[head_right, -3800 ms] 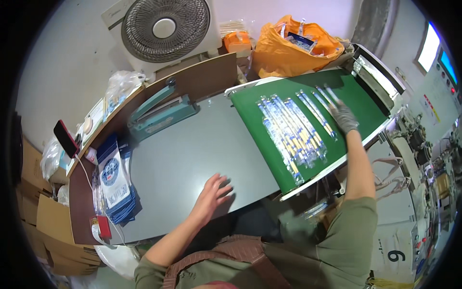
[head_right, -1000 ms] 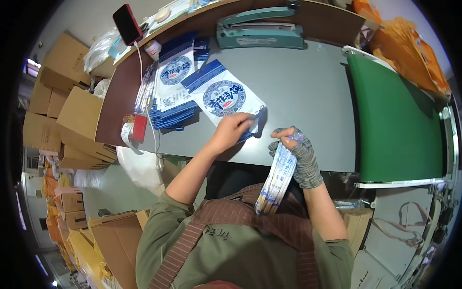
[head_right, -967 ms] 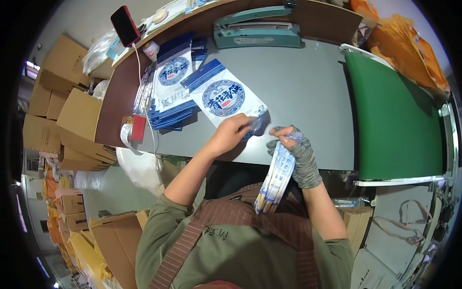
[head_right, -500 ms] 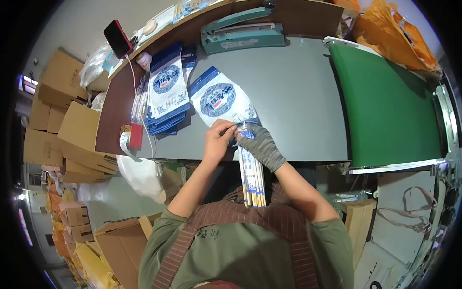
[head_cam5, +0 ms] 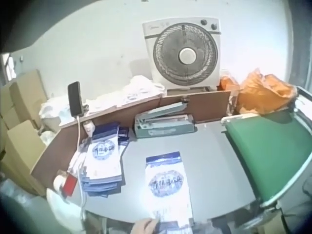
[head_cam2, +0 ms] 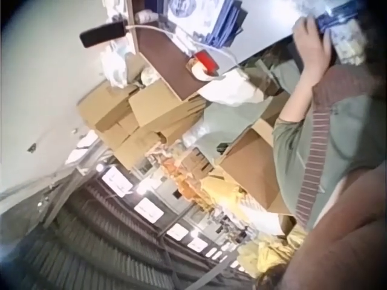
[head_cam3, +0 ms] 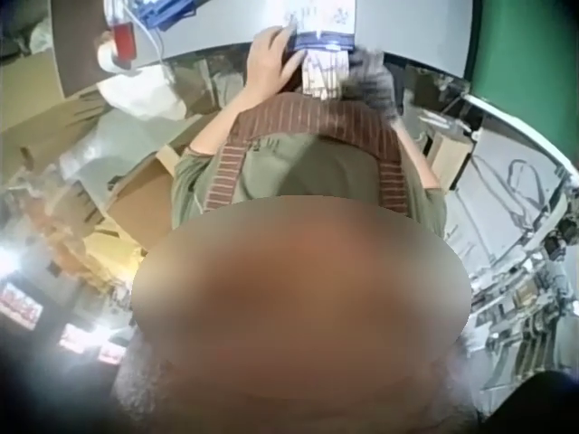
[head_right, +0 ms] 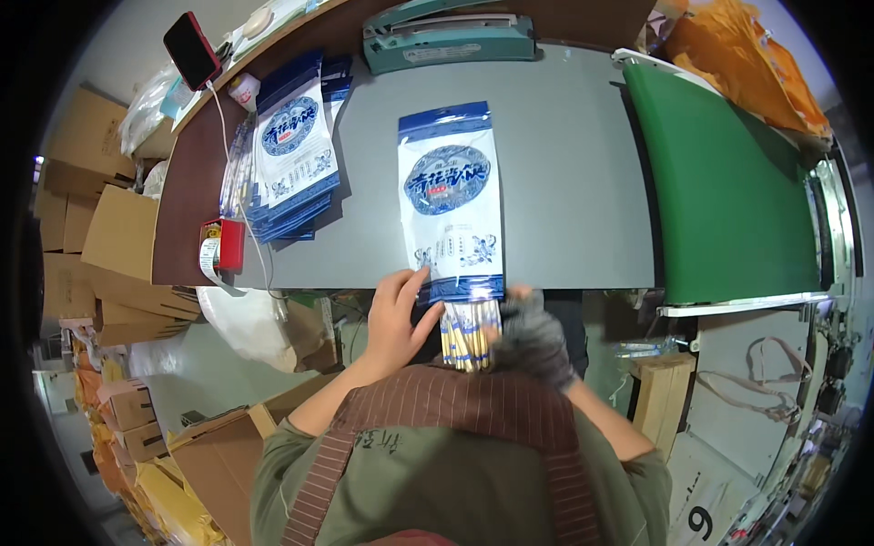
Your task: Manually inserting bundles of sticks into printed plastic bags and packing the finished bags into a cardboard shipping box at a factory workstation.
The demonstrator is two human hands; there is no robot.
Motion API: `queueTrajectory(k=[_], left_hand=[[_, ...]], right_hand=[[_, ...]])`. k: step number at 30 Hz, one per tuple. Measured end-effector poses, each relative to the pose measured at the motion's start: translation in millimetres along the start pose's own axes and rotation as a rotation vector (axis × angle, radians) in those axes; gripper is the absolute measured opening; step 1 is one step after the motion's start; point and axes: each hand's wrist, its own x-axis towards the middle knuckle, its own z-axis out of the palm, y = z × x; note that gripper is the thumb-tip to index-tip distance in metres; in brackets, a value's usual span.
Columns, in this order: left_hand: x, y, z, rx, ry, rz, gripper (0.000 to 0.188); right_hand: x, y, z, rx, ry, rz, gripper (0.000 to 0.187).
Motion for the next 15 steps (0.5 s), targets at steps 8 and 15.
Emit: queueTrajectory(k=[8, 15], left_hand=[[70.7, -33.8, 7.8, 0.067, 0.046, 0.076, 0.037], [-9.4, 2.5, -22.3, -0.325, -0.186, 0.058, 0.022]], right_hand=[[116.9, -49.8, -19.2, -0.694, 0.244, -0.256, 0.053], [4.8, -2.1, -23.4, -0.626, -0.019, -0.194, 0.052]])
